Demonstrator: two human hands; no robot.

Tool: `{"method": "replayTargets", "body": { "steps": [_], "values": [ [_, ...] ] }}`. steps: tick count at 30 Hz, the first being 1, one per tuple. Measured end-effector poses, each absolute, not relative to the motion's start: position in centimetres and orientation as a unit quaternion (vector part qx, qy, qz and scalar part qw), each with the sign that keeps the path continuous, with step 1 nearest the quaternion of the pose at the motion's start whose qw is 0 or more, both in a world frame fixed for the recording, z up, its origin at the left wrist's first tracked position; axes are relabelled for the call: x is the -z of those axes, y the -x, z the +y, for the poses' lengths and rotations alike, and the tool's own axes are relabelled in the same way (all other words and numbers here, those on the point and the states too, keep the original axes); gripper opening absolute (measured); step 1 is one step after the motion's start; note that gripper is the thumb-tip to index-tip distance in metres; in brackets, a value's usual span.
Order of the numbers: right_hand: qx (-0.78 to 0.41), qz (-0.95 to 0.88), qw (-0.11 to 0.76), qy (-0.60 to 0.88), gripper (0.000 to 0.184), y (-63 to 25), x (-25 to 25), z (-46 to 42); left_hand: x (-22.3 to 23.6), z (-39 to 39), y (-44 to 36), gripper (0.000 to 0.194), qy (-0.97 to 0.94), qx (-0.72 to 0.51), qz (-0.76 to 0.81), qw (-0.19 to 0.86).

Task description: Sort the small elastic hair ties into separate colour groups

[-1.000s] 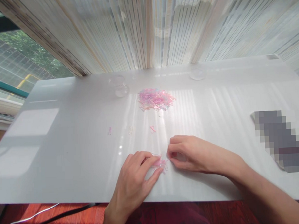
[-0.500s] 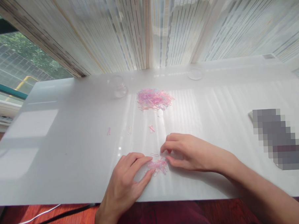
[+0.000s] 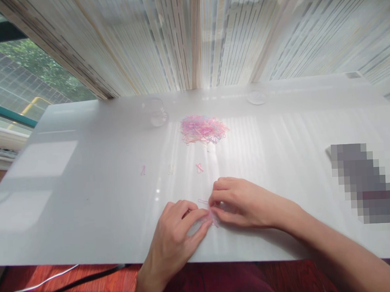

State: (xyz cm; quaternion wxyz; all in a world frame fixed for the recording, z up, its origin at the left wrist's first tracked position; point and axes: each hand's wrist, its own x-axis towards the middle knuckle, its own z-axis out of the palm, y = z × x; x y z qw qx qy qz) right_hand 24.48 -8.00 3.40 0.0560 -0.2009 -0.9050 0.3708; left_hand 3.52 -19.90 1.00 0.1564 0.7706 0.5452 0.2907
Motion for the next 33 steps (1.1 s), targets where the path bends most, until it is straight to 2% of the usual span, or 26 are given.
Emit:
{"method": "replayTargets", "body": {
  "steps": [33],
  "values": [
    [-0.361, -0.91, 0.029, 0.204, 0.006, -24.45, -3.68, -7.83, -0.99, -19.63, -3.2, 0.013, -0.748, -0.331, 0.549, 0.171]
  ]
}}
